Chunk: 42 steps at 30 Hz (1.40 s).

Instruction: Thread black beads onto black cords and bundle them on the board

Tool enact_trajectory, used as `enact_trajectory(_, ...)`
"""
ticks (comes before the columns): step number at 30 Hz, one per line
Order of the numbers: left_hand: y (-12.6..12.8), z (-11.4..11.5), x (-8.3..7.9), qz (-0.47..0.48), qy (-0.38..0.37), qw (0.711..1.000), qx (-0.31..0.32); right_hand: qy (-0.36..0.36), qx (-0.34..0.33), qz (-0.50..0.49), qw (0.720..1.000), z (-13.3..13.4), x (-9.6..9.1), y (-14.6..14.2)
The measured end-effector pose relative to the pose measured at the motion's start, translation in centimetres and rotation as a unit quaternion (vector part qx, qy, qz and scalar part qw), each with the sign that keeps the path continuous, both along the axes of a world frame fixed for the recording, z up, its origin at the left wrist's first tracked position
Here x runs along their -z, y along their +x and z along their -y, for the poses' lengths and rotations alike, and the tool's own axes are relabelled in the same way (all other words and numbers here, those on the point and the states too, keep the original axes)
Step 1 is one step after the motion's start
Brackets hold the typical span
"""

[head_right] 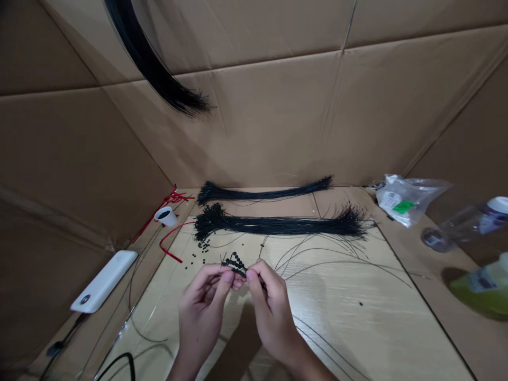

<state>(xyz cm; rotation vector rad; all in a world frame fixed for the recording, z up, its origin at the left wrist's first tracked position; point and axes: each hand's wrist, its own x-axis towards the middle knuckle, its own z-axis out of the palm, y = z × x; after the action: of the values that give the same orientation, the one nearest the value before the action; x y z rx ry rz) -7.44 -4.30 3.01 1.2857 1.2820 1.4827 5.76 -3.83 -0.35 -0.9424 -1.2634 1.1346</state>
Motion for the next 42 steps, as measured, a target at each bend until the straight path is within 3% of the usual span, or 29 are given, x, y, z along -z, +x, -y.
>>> enact_trajectory(4,-0.7,-0.1,-0.3,-0.108,0.063,0.992,0.022,0.016,0.009,0.026,0.999,0.0,0.3,0.2)
enact_trajectory(10,-2.0,-0.2,-1.6,-0.233,0.154,0.956,0.083,0.015,0.018,0.042,0.999,0.0,0.7,0.3)
enact_trajectory(13,-2.0,0.0,-1.1,-0.215,0.145,0.961,0.096,0.008,0.008,0.033,0.999,0.2,0.6,0.2)
enact_trajectory(20,-1.2,0.1,1.6,-0.040,0.061,0.995,0.065,-0.042,-0.045,-0.018,0.998,0.5,0.6,0.3)
enact_trajectory(29,-2.1,-0.6,0.2,0.014,-0.001,0.993,0.116,-0.051,-0.049,0.009,0.997,0.3,0.4,0.6)
enact_trajectory(32,-2.6,-0.9,-0.1,-0.019,-0.003,0.990,0.143,-0.055,-0.050,0.011,0.997,0.2,0.6,0.6)
enact_trajectory(36,-3.3,-1.0,-0.2,-0.111,0.050,0.977,0.173,-0.049,-0.050,0.013,0.997,0.2,0.7,0.6)
enact_trajectory(42,-3.2,-0.9,0.3,-0.126,0.074,0.983,0.112,-0.050,-0.053,0.014,0.997,0.4,0.3,0.4)
